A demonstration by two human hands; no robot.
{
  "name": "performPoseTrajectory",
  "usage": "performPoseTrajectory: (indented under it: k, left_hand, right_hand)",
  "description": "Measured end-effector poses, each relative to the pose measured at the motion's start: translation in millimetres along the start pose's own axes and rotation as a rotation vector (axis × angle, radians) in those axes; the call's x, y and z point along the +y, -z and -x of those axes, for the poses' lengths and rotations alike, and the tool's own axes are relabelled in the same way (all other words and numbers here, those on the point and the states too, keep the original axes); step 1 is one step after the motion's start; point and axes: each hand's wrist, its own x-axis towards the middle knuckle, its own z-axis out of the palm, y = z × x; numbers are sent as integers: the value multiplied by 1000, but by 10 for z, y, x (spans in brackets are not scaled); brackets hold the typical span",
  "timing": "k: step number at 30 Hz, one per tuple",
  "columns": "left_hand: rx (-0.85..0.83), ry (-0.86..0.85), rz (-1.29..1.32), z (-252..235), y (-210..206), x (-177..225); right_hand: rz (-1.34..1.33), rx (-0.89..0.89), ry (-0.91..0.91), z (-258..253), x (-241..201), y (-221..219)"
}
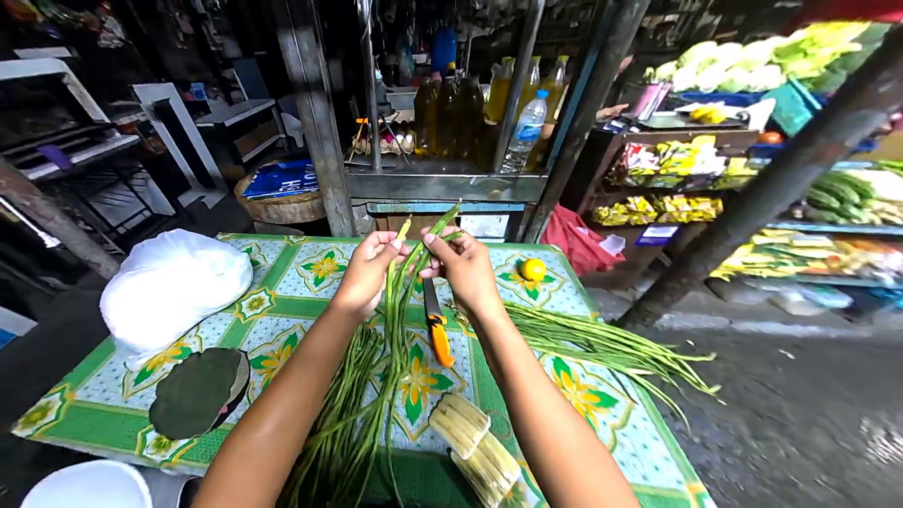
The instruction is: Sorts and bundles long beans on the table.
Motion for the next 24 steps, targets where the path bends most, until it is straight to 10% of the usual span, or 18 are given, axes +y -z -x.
performPoseTrajectory:
  k: [6,16,24]
  left_hand:
    - [20,14,182,-70,180,32]
    - [550,-542,-977,-295,1752,753]
    - [88,33,-1126,-632,2117,-443]
  right_hand:
    - [-90,-23,-27,-2,-37,138]
    - [-209,-50,224,-142,-794,943]
    - [94,-60,289,72,-1604,707]
